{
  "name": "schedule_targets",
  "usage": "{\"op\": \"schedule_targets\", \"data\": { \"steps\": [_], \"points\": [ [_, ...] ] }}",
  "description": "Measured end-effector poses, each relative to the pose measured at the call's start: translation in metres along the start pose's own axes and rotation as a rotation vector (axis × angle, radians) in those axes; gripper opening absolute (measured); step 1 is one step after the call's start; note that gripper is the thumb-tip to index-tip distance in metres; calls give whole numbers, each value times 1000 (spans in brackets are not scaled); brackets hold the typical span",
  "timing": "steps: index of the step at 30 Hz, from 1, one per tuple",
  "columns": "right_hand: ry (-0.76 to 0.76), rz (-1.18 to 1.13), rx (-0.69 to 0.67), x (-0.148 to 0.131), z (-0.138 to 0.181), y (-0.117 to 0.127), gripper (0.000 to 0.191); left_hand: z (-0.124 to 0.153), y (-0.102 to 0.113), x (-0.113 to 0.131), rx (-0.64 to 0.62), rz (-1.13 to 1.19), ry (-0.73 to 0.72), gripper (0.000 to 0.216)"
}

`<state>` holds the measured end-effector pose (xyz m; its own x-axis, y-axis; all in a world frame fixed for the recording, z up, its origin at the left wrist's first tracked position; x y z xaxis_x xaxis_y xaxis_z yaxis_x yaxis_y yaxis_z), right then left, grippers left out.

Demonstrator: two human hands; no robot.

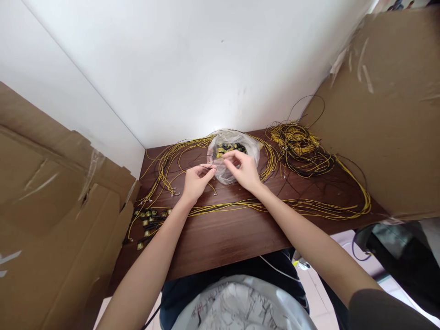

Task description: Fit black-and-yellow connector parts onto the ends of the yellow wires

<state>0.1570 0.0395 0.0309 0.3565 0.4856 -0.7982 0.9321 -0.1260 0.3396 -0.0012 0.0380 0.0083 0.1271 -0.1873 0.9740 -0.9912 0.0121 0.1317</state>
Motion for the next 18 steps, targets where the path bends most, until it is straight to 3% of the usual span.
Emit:
{"op": "schedule_targets", "data": {
  "steps": [4,6,13,18],
  "points": [
    [-79,67,129,11,-6,19,15,0,-1,0,-4,17,4,22],
    [-70,145,122,16,-8,22,16,0,-1,0,-12,31,6,22],
    [159,362,-129,18,-3,3,30,0,-2,0,-8,39,1,20],
    [223,412,-250,21,-1,-9,39,-1,-2,-2,-28,29,-15,20]
  ]
}}
Point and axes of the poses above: each hand's wrist, its own z-axis away from the middle knuckle, its own y-axis out of the back of the hand, x = y × z, the point moved 4 cm from there along -z, towards the middle knuckle, and after that the axes turned 2 degrees about -y, right-handed, at the moved point
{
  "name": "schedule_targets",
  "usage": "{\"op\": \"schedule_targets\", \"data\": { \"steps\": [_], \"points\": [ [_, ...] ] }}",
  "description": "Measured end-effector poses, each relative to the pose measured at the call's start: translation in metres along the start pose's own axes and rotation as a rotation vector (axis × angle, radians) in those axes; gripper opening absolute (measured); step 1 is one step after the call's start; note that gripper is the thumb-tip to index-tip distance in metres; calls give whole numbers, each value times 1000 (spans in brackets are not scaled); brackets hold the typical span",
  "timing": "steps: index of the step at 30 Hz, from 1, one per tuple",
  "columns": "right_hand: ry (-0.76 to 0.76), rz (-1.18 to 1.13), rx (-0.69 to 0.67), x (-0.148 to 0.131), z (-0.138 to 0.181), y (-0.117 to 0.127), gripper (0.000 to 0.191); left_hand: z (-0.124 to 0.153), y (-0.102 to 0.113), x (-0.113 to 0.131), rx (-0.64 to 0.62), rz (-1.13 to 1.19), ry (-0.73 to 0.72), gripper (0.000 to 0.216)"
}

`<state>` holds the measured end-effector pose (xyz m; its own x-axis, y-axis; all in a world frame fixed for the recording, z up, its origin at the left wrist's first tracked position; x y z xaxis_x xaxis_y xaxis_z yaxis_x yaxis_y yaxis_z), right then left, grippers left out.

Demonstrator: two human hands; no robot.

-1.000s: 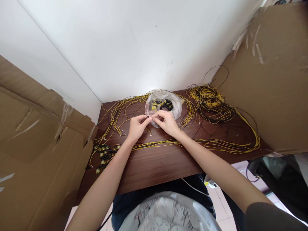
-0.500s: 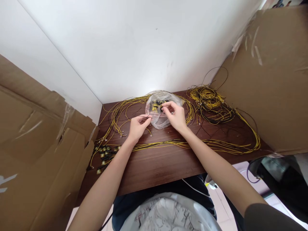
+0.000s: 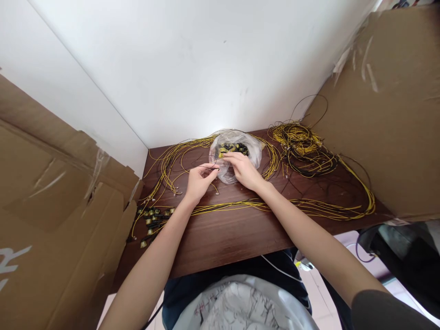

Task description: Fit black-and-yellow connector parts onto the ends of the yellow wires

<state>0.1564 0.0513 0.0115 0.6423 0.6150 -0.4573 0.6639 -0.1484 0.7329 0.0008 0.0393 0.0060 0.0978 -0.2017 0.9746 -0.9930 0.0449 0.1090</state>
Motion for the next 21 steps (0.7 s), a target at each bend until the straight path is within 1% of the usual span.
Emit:
{"op": "schedule_targets", "data": {
  "steps": [2,5,6,8,11,16,21],
  "points": [
    [-34,31,15,1,0,2,35,0,0,0,-5,-5,-1,20],
    [-141,124,91,2,1,11,28,1,0,0,-3,-13,0,21],
    [-172,159,98,2,1,13,29,1,0,1,-3,-17,-1,21],
    [-197,220,63,2,2,14,31,1,0,1,-3,-24,-2,21],
    [-167,269,-19,1,4,7,36,1,-1,1,-2,-22,-4,21],
    [-36,282,-97,-4,6,-4,55,1,-1,2,0,-22,-11,20],
    [36,331,-187,-6,7,-8,58,1,-1,1,-6,-32,-15,20]
  ]
}}
Point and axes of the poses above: each hand's wrist, its own z-axis away from the middle knuckle, its own y-axis out of the back of the hand, x = y × z, the point moved 4 cm from there along -z, towards the middle knuckle, and after that the axes turned 2 degrees about -y, right-handed, at the moved point
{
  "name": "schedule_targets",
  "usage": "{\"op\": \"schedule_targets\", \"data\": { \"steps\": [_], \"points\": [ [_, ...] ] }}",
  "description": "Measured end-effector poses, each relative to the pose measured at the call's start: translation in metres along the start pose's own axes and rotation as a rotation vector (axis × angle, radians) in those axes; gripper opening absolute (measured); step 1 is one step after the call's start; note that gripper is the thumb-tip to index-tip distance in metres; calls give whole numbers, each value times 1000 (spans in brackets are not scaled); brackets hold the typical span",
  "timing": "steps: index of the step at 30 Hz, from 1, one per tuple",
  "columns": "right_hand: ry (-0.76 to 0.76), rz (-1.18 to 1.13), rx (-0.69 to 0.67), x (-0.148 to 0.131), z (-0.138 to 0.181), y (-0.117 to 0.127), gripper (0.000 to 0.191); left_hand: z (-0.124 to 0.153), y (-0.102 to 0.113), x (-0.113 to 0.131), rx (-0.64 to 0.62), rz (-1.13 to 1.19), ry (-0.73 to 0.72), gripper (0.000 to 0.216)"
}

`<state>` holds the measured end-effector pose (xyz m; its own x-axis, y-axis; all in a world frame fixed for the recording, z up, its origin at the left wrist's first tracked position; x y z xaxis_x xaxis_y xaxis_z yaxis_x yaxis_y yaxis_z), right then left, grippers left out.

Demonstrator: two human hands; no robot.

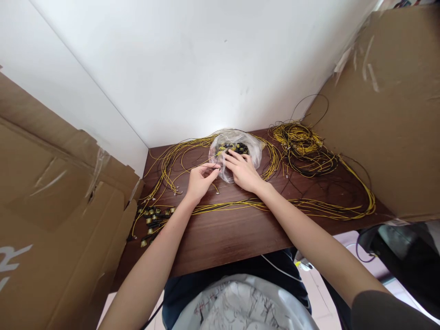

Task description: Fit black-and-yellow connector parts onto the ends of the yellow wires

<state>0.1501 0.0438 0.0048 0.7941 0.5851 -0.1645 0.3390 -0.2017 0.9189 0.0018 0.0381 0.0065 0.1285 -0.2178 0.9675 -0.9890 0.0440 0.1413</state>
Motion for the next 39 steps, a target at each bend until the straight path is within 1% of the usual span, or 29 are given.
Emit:
{"op": "schedule_targets", "data": {
  "steps": [3,10,13,16,19,25,30,39],
  "points": [
    [1,-23,-16,0,0,1,55,0,0,0,-3,2,-2,20],
    [-60,-51,34,-2,0,6,47,-1,0,-3,-19,-16,-19,21],
    [-27,-24,17,-2,0,4,52,-1,0,-4,-26,-25,-23,22],
    [25,-18,-34,-2,-1,0,59,-1,-1,-4,-30,-31,-20,22],
    [31,-39,-66,-2,-1,-1,60,-1,-1,-4,-27,-37,-20,21],
    [-16,-84,27,-1,-1,4,46,-1,-2,-7,-51,-55,-39,21],
    [-33,-65,77,-2,-1,8,34,-1,-1,-7,-53,-56,-54,20],
    [-57,-106,118,-2,-1,6,31,-1,-2,-5,-55,-49,-54,20]
  ]
}}
Point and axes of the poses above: each hand's wrist, its own z-axis away from the middle knuckle, its own y-axis out of the back of the hand, x = y × z, the point moved 4 cm from there along -z, towards the middle knuckle, and after that the axes turned 2 degrees about -y, right-handed, at the moved point
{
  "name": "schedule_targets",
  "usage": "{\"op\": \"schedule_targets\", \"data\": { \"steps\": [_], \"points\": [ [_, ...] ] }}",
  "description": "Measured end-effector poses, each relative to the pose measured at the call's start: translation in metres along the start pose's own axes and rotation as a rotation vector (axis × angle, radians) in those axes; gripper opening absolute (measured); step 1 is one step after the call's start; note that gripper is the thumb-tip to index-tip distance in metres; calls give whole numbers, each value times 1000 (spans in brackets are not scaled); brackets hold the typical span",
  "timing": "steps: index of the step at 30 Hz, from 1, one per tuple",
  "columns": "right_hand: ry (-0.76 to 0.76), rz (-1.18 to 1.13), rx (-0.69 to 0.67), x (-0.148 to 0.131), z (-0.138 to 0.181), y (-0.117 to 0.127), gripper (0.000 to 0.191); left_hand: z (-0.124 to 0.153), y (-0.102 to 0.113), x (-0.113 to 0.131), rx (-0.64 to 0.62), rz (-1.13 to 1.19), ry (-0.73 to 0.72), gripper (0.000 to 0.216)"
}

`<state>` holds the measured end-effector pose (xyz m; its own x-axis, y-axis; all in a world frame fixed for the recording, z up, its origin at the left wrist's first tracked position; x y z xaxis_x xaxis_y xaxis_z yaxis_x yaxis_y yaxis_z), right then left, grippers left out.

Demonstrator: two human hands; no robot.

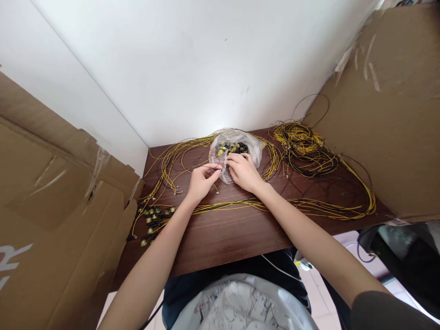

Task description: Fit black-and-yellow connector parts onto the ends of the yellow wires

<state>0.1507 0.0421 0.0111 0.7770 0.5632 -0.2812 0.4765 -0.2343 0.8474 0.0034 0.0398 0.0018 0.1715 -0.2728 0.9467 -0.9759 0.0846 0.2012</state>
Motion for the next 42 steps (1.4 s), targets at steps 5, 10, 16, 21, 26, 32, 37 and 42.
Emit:
{"op": "schedule_targets", "data": {
  "steps": [5,10,16,21,26,32,37,42],
  "points": [
    [-74,-10,36,1,0,5,33,0,0,2,-1,-9,12,19],
    [-150,-72,126,7,0,9,26,1,0,2,4,-19,25,19],
    [-141,-315,253,10,-1,17,17,0,0,2,13,4,18,17],
    [-126,-489,348,2,-1,26,11,0,1,1,21,33,7,19],
    [-158,-651,311,-7,-1,21,10,0,2,3,44,52,21,19],
    [-214,-810,273,-7,-1,11,12,0,3,4,51,45,19,20],
    [-237,-878,254,-7,-1,7,11,1,2,5,49,38,16,20],
    [-198,-830,253,-10,-1,11,10,1,3,3,65,51,17,21]
  ]
}}
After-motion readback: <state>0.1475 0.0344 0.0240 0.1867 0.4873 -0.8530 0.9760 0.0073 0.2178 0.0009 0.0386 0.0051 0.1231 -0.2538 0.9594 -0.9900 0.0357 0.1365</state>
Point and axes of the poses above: each hand's wrist, its own z-axis away from the middle knuckle, its own y-axis out of the back of the hand, x = y × z, the point moved 4 cm from there along -z, towards the middle knuckle, and after that the axes turned 2 degrees about -y, right-handed, at the moved point
